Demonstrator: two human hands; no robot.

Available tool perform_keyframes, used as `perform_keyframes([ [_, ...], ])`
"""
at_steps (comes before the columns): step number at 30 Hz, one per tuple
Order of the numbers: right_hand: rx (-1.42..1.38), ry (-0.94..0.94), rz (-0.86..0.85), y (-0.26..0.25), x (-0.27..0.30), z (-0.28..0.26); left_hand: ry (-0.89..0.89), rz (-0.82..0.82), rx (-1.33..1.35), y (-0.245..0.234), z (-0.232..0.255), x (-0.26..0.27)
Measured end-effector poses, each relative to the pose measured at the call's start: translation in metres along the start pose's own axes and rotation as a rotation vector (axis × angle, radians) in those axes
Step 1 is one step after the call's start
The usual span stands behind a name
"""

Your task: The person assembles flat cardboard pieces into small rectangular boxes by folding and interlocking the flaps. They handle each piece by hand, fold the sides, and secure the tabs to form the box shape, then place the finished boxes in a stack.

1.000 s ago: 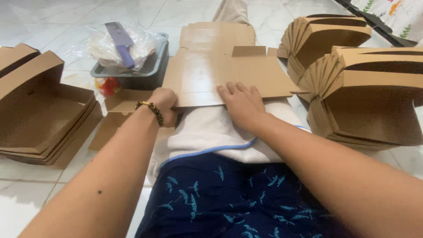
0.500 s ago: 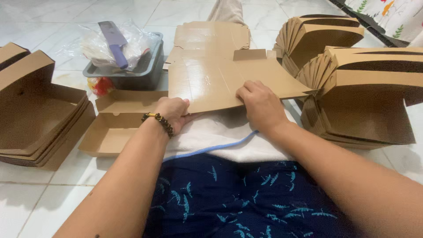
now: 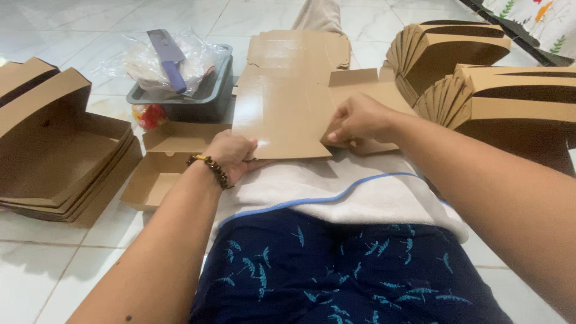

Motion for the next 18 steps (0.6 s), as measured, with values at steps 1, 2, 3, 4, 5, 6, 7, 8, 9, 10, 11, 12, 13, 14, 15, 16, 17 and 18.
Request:
perform_keyframes([
  [1, -0.125, 0.05, -0.014, 0.001, -0.003, 0.007, -0.009, 0.04, -0.026, -0.001, 0.001, 0.002],
  [2, -0.135, 0.066, -0.01, 0.0, -0.006, 0.011, -0.015, 0.077, -0.052, 0.0, 0.002, 0.002],
  [3, -0.146, 0.082, -0.007, 0.001, -0.009, 0.014, -0.021, 0.115, -0.078, -0.001, 0.005, 0.003],
  [4, -0.157, 0.099, -0.004, 0.002, -0.01, 0.018, -0.01, 0.113, -0.071, 0.0, 0.007, 0.004],
  [5, -0.155, 0.14, 0.007, 0.0, -0.013, 0.022, 0.002, 0.111, -0.065, 0.0, 0.008, 0.004],
  [6, -0.156, 0.185, 0.015, 0.0, -0.014, 0.028, 0.007, 0.11, -0.057, 0.0, 0.007, 0.005],
  [7, -0.157, 0.23, 0.023, 0.001, -0.016, 0.032, 0.004, 0.108, -0.069, 0.0, 0.005, 0.005],
  [8, -0.139, 0.231, 0.027, 0.0, -0.019, 0.032, 0.005, 0.104, -0.083, 0.0, 0.006, 0.005],
  [9, -0.121, 0.231, 0.031, 0.002, -0.021, 0.031, 0.006, 0.1, -0.097, 0.001, 0.007, 0.004],
  [10, -0.104, 0.233, 0.035, 0.003, -0.022, 0.031, 0.0, 0.118, -0.095, 0.0, 0.006, 0.004],
  [11, -0.043, 0.297, 0.061, 0.002, -0.022, 0.032, -0.005, 0.136, -0.092, 0.0, 0.005, 0.004],
  [12, 0.018, 0.36, 0.088, 0.001, -0.023, 0.03, -0.01, 0.153, -0.091, 0.0, 0.004, 0.004],
  [13, 0.08, 0.423, 0.115, -0.001, -0.022, 0.028, 0.0, 0.148, -0.101, 0.002, 0.006, 0.005],
  [14, 0.15, 0.446, 0.14, -0.002, -0.021, 0.023, 0.01, 0.143, -0.11, 0.003, 0.007, 0.006],
  [15, 0.221, 0.468, 0.164, -0.004, -0.018, 0.017, 0.021, 0.139, -0.119, 0.005, 0.009, 0.007],
  [16, 0.293, 0.491, 0.188, -0.006, -0.016, 0.01, 0.026, 0.151, -0.116, 0.005, 0.01, 0.008],
  [17, 0.338, 0.51, 0.247, -0.006, -0.013, 0.003, 0.031, 0.164, -0.113, 0.006, 0.01, 0.009],
  [18, 0.383, 0.527, 0.308, -0.003, -0.009, -0.004, 0.038, 0.176, -0.11, 0.007, 0.012, 0.009],
])
Point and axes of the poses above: each hand's wrist, its own x-axis away from the middle knuckle, its own y-axis out of the palm, z = x × y, the point moved 7 cm from there along -x, towards the middle knuckle, and after that the axes turned 12 degrees about -z, right-handed, at the moved point
